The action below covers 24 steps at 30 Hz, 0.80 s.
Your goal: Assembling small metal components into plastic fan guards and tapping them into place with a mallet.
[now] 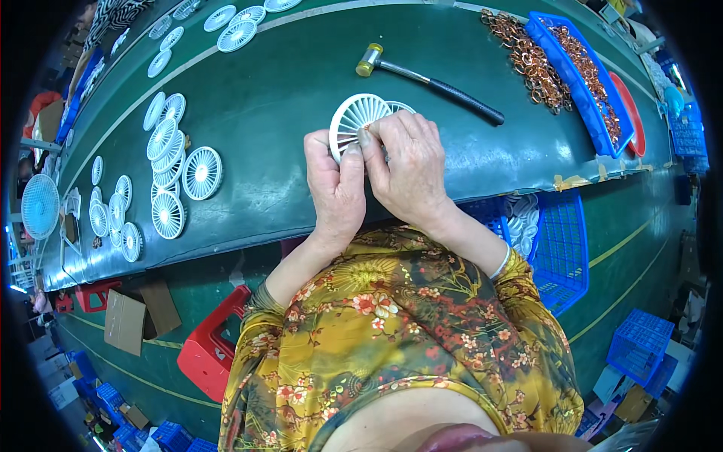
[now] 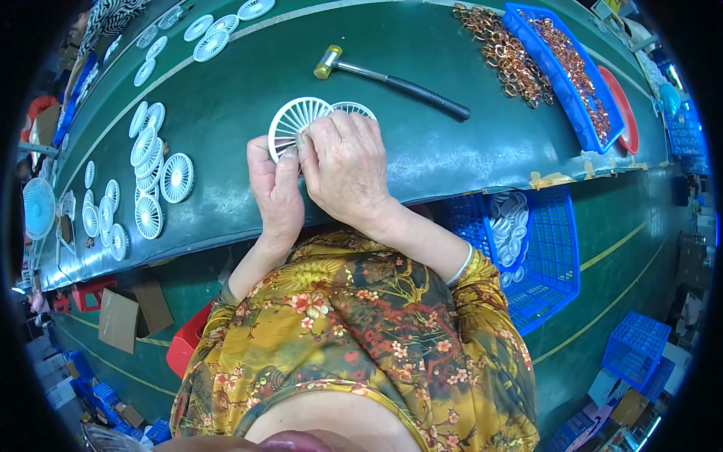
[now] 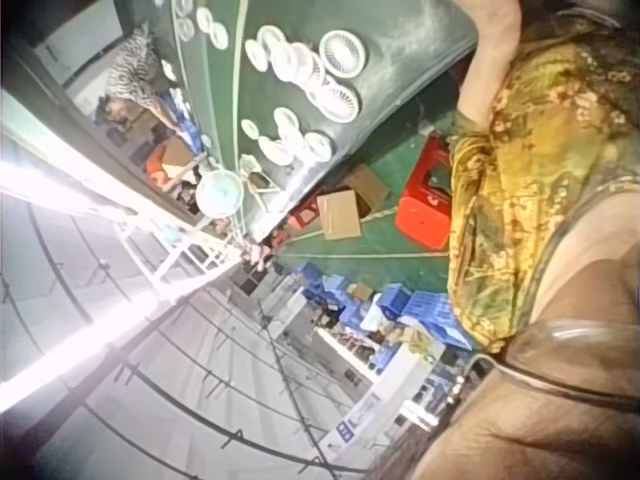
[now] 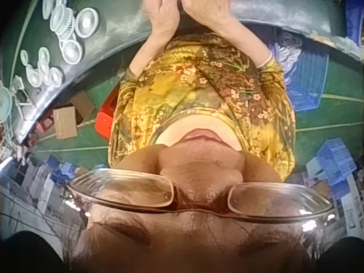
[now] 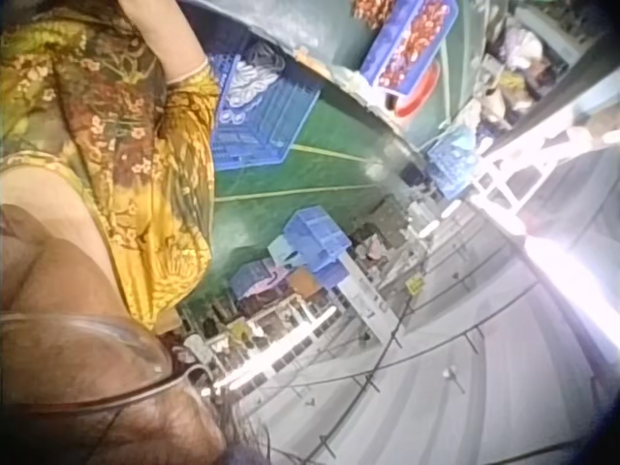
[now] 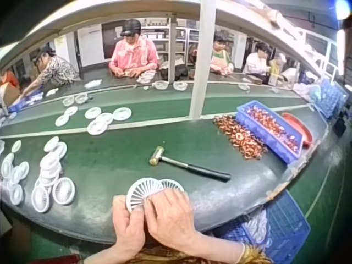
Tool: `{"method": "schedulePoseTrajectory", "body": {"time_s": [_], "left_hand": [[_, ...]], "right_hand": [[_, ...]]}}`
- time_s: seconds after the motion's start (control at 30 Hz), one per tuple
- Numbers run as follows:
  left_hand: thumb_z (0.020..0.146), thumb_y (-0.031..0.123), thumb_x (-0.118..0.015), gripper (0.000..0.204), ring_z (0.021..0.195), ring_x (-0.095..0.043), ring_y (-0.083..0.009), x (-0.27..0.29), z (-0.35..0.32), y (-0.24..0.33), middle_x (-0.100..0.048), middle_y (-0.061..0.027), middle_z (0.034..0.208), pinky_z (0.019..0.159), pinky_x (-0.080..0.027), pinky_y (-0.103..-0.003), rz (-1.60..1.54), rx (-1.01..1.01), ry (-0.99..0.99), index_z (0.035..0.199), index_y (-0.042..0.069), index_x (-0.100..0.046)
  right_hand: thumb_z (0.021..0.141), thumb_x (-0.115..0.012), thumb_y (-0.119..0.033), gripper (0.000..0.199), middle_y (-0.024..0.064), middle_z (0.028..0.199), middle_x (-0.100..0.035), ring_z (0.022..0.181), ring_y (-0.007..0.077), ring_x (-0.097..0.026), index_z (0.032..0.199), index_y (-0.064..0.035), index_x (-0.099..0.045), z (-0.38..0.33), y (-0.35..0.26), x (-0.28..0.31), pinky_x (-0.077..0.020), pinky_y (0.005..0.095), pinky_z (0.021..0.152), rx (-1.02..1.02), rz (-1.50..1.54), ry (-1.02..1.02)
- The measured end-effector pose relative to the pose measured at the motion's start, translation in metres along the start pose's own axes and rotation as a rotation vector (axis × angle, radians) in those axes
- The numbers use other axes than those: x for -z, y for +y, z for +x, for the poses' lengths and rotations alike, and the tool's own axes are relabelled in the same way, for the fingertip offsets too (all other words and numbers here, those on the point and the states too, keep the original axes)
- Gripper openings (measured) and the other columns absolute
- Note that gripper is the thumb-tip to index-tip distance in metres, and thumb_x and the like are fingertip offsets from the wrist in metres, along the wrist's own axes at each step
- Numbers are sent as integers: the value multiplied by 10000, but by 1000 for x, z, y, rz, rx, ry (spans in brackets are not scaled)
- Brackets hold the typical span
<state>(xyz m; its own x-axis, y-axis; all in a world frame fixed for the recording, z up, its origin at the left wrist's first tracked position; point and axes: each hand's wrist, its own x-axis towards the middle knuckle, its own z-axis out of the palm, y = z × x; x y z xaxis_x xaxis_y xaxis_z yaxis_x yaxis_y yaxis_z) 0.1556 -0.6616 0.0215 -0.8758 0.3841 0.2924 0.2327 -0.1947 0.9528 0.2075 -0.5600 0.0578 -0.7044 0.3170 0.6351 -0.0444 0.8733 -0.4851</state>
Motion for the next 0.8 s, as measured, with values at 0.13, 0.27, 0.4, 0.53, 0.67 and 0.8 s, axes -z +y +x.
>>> {"method": "schedulePoseTrajectory", "body": {"time_s": [0.13, 0.27, 0.4, 0.53, 0.67, 0.8], "left_hand": [[940, 40, -487, 158, 859, -524, -68, -6, 1, 14, -556, -41, 1019, 734, -465, -220, -276, 57, -9, 1095, 24, -466], [914, 69, -553, 369, 1035, -564, -141, 12, 8, 41, -559, -94, 1164, 876, -475, -273, -519, 257, -145, 1255, -19, -440], [893, 129, -656, 473, 1067, -583, -142, 20, 3, 47, -586, -112, 1191, 901, -490, -270, -471, 290, -231, 1290, -41, -462], [879, 115, -673, 414, 993, -618, -138, 20, 4, 35, -621, -95, 1138, 851, -513, -271, -492, 324, -241, 1235, -37, -526], [869, 80, -678, 341, 870, -661, -131, 20, 3, 28, -680, -83, 987, 785, -531, -272, 98, -33, -165, 1172, -23, -560], [868, 29, -660, 333, 851, -682, -164, 24, 9, 8, -697, -124, 975, 737, -542, -265, 457, -428, 25, 1180, -18, -556]], "right_hand": [[800, -695, -155, 218, 93, 927, -643, 970, 284, -583, 981, -58, -624, -2, 3, -5, -404, 418, 859, 1, -78, 233], [781, -721, -236, 251, -6, 1166, -664, 1287, 300, -457, 1001, -117, -734, 2, 7, 22, -246, 447, 1104, 235, -91, 75], [760, -735, -219, 288, 25, 1165, -668, 1270, 311, -481, 1027, -111, -730, 2, 7, 35, -248, 467, 1104, 321, 120, -37], [837, -650, -135, 328, 119, 1262, -599, 1234, 340, -509, 1157, -61, -658, -9, 24, 29, -345, 454, 1043, 257, 355, -160], [844, -613, -62, 356, 203, 1277, -567, 1213, 338, -525, 1197, -13, -617, -12, 42, 46, -370, 406, 1051, 47, 547, -226], [875, -620, -118, 288, 179, 1119, -659, 1024, 256, -644, 1134, 5, -643, 8, 86, 62, -501, 347, 898, -450, 318, 66]]}}
